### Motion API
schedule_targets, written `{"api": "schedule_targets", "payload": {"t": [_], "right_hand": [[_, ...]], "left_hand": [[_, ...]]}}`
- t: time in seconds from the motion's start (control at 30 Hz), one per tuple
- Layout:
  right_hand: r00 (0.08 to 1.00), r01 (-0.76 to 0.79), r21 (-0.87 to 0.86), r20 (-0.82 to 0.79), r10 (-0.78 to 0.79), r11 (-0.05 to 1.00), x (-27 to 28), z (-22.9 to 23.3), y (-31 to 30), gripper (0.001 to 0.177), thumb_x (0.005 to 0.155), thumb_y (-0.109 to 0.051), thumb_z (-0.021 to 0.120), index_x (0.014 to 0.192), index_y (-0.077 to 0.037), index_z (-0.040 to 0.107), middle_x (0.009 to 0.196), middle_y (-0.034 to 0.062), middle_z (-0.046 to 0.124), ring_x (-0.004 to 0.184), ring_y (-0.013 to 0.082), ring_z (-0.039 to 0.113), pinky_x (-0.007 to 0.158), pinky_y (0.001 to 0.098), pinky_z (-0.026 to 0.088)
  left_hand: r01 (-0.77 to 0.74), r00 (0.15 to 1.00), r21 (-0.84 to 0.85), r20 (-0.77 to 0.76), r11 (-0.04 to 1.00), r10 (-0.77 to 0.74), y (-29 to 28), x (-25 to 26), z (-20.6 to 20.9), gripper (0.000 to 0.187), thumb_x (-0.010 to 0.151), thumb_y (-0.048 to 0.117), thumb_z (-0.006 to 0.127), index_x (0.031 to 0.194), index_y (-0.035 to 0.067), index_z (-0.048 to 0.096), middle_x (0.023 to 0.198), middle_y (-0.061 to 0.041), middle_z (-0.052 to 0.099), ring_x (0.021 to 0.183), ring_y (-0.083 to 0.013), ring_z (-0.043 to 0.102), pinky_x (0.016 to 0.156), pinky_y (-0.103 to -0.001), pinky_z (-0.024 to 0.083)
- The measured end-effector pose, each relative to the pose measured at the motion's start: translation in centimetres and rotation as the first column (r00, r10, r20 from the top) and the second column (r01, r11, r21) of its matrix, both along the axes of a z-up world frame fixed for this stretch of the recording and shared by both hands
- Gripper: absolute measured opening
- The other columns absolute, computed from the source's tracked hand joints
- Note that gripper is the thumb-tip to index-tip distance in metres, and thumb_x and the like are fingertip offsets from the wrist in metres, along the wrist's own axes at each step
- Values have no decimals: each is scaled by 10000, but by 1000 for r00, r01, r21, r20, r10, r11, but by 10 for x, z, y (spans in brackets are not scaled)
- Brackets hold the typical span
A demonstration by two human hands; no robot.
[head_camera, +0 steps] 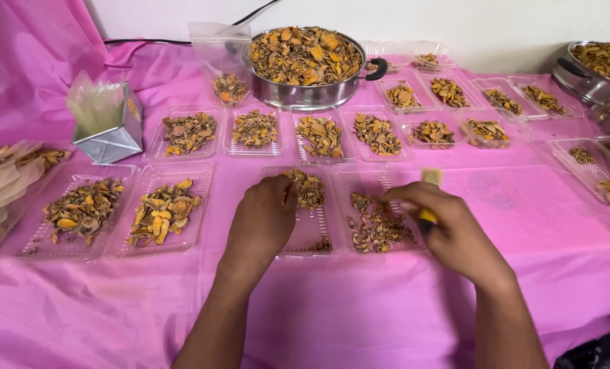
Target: Sorting and cleaning dried herbs in small plastic trays using a brush and fingers to remove debris.
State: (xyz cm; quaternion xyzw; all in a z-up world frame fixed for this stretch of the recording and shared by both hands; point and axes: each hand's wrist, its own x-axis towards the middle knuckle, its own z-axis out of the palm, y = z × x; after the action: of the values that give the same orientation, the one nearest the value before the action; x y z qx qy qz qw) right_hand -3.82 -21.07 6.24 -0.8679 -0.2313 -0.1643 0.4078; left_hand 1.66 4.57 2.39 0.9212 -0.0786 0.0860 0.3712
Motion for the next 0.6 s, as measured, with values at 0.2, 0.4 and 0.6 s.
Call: {"api": "schedule_targets", "payload": {"t": [0.2, 0.4, 0.6], "right_hand": [[991, 1, -240, -131, -34, 971, 29, -9, -8, 218, 811, 75, 647, 994, 13, 747, 811, 246, 676, 774, 449, 658, 825, 534, 502], [988, -93, -292, -144, 52, 952, 52, -39, -14, 109, 837, -94, 771, 935, -47, 765, 768, 126, 662, 740, 353, 681, 756, 431, 537], [988, -95, -294, -143, 54, 951, 51, -40, -12, 60, 849, -71, 747, 898, -36, 750, 751, 119, 645, 698, 339, 679, 704, 413, 535]], "left_hand": [[32, 999, -10, -13, 999, -33, -7, -7, 6, 315, 1022, 231, 492, 1035, 16, 723, 892, -213, 710, 908, -410, 725, 753, -497, 591], [13, 1000, -59, 5, 998, -13, -5, -12, 12, 290, 1021, 216, 496, 1034, 14, 703, 907, -211, 699, 936, -410, 717, 764, -495, 589], [42, 999, -126, 23, 991, -40, -12, -20, 23, 285, 1026, 224, 485, 1002, 33, 695, 873, -181, 692, 913, -369, 722, 755, -456, 596]]}}
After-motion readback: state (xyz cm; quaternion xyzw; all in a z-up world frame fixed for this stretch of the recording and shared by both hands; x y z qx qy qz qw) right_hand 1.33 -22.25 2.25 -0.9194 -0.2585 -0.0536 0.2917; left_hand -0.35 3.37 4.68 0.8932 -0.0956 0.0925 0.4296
